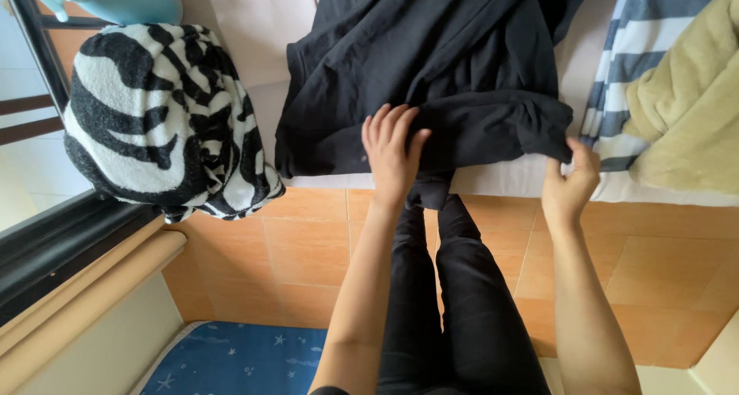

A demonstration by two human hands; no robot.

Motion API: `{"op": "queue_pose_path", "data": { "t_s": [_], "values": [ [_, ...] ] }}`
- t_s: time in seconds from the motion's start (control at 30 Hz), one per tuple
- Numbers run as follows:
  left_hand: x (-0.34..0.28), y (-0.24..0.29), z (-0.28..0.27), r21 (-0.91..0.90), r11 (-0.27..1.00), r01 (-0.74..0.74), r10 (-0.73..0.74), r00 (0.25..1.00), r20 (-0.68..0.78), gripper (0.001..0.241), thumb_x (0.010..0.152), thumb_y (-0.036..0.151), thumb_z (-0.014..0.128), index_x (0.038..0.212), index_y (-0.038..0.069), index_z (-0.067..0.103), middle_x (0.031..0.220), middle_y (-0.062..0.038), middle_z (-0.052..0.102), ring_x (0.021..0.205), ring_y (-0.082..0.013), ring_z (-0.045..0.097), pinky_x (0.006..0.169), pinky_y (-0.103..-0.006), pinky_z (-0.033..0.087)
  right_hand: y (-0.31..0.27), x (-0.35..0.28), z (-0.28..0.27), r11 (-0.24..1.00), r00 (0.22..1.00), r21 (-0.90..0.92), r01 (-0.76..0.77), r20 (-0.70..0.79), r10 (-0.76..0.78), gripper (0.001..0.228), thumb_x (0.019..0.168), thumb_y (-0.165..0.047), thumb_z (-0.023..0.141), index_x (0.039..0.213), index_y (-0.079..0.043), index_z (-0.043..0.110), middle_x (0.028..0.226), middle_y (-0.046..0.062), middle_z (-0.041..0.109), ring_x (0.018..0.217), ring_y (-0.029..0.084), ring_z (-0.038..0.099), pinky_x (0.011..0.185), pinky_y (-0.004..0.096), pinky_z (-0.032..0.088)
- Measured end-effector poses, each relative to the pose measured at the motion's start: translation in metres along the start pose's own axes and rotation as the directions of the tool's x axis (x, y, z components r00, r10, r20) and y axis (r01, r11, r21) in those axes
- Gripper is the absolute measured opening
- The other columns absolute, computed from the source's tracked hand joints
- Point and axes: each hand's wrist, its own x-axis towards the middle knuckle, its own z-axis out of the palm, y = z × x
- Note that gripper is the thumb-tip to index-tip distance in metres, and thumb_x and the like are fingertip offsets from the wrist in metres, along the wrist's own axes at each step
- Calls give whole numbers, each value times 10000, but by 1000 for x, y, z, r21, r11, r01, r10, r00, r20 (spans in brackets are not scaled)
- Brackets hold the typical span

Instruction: The person folds several items of clothing on a bed, including a black and orange jersey, a white and green jersey, and a black t-shirt. They smooth and fold each item neatly before placing it on a growing stack.

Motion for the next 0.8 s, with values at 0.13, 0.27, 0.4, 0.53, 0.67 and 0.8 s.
{"op": "queue_pose_path", "data": {
  "t_s": [0.13, 0.27, 0.4, 0.53, 0.67, 0.8],
  "values": [
    [5, -6, 22, -5, 999, -49, 49, 983, 178, 596, 943, 370, 702, 1452, 112, 533, 1452, -58, 543, 1402, -293, 452, 1229, -534, 251, 5, 13, -6, 905, 1000, 425, 24, -27, -13, 155, 1100, 11, 634, 1254, 2, 621, 1267, 105, 650, 1194, 203, 619, 1075, 320, 485],
    [0, -20, 30, 1, 996, -85, 84, 984, 158, 549, 949, 318, 690, 1422, 86, 536, 1429, -81, 544, 1394, -321, 450, 1211, -536, 246, 36, 31, -12, 587, 980, 802, -115, -7, 201, 112, 1107, 17, 571, 1203, -22, 615, 1181, 43, 627, 1036, 128, 527, 935, 281, 412],
    [-11, -39, 41, 7, 999, 35, -35, 988, 152, 275, 999, 190, 646, 1243, 95, 561, 1341, -79, 587, 1393, -277, 502, 1291, -503, 277, 28, 51, -35, 805, 995, 594, 13, -90, 51, 79, 1137, 17, 517, 1111, 4, 591, 1047, 39, 611, 914, 140, 541, 855, 285, 433],
    [-2, -31, 31, -41, 999, 0, 4, 995, 99, 358, 1012, 204, 661, 1312, 44, 548, 1321, -157, 566, 1339, -323, 486, 1224, -517, 281, -1, 79, -37, 996, 1000, 92, 21, 18, -22, 137, 1114, -89, 562, 1190, 21, 593, 951, 67, 673, 872, 175, 647, 821, 321, 506],
    [9, -2, 14, -11, 999, -47, 48, 993, 105, 536, 923, 313, 725, 1312, -5, 538, 1237, -195, 556, 1247, -370, 487, 1155, -541, 273, 47, 80, -17, 993, 992, 53, -105, 78, 101, 281, 1128, -185, 663, 1320, 16, 618, 912, 109, 642, 829, 204, 601, 783, 339, 492],
    [-4, -6, 40, 28, 998, 57, -57, 998, 3, 268, 1029, 210, 660, 1256, 82, 602, 1185, -129, 591, 1241, -368, 503, 1199, -510, 327, 34, 75, -13, 993, 999, 115, -25, 40, 21, 365, 1067, -214, 744, 1325, 17, 628, 1029, 128, 685, 898, 230, 621, 791, 358, 495]
  ]
}}
